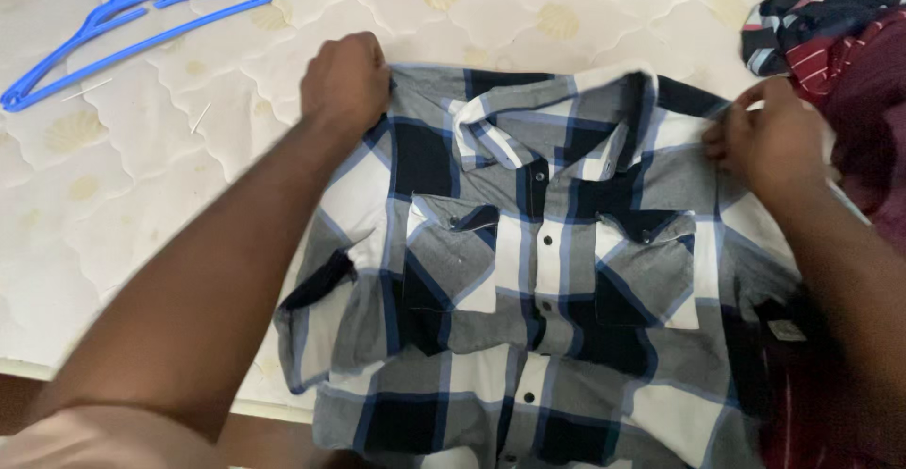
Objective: The person hangs a light blue striped shirt on a hanger inside a wardrobe. Then the person picks up a plaid shirt from a pile on the bed, buttons it, places it on a hanger, and smooths it out.
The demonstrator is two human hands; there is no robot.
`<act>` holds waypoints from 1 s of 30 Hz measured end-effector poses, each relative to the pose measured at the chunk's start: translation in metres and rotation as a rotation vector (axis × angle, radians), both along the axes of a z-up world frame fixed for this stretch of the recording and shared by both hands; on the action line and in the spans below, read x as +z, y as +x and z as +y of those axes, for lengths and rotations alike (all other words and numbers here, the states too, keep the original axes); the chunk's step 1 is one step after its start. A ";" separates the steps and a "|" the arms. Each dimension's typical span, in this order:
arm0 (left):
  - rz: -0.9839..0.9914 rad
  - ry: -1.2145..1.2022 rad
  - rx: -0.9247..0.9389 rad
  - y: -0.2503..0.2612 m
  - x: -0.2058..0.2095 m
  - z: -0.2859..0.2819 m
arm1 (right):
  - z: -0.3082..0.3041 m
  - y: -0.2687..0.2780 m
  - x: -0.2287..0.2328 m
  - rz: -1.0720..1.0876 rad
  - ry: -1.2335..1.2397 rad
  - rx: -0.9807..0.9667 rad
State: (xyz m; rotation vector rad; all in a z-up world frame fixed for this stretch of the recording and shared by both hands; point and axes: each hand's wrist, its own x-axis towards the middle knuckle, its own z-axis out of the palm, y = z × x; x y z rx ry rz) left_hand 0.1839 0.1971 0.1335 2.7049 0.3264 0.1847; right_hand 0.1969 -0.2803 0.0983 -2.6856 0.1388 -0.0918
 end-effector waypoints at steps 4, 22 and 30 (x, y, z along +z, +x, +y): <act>0.004 -0.030 0.032 -0.007 -0.027 -0.016 | 0.018 -0.022 -0.011 -0.133 0.071 0.113; -0.089 -0.522 -0.043 -0.174 -0.052 -0.197 | 0.135 -0.188 -0.017 0.157 0.520 0.081; -0.176 -0.517 -0.084 -0.181 -0.067 -0.203 | 0.139 -0.179 -0.030 0.031 0.377 0.199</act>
